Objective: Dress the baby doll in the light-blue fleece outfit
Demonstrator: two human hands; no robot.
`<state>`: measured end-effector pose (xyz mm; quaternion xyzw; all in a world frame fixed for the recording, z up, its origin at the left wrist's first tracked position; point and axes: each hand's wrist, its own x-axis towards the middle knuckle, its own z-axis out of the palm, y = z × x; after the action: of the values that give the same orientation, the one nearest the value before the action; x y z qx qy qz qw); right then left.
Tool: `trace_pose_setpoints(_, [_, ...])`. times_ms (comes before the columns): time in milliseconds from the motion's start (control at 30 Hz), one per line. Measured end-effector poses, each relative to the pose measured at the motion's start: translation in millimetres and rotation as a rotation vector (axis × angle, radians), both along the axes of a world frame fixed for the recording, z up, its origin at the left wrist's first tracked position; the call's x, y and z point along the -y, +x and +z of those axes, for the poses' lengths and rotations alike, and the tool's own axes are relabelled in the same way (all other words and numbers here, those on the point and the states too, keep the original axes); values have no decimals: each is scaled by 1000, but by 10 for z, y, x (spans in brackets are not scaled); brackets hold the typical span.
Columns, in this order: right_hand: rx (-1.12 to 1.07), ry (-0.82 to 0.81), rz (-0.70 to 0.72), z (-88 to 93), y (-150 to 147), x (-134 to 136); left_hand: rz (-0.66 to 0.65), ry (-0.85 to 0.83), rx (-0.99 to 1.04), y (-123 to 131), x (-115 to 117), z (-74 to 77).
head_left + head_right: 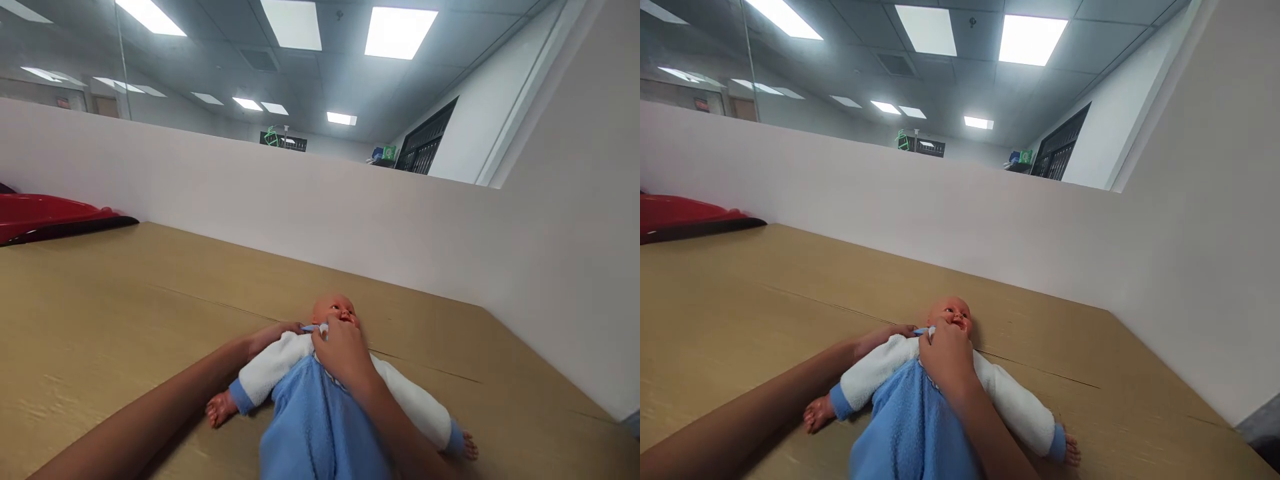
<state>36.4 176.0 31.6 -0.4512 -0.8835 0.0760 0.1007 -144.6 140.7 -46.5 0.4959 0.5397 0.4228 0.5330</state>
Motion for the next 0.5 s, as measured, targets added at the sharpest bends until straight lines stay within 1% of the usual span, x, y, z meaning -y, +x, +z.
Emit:
trace_pose_setpoints(67, [23,27,-34,32,23,10,-40,-11,-90,-43,73,94])
trace_pose_setpoints(133, [48,38,-65,61,46,9,-73,-16,-219,-111,171,230])
trace_pose_setpoints(233, [69,37,-67,91,75,-14,-133,-42,-429,-243,318,453])
trace_pose_setpoints(333, [79,44,-71,121,111,-52,-220,-63,-575,-388,419,631])
trace_pose_setpoints(433, [89,31,-101,151,170,-110,-302,-64,-663,-507,449,730])
trace_pose_setpoints(500, [75,9,-114,158,213,-159,-347,-55,-725,-552,441,739])
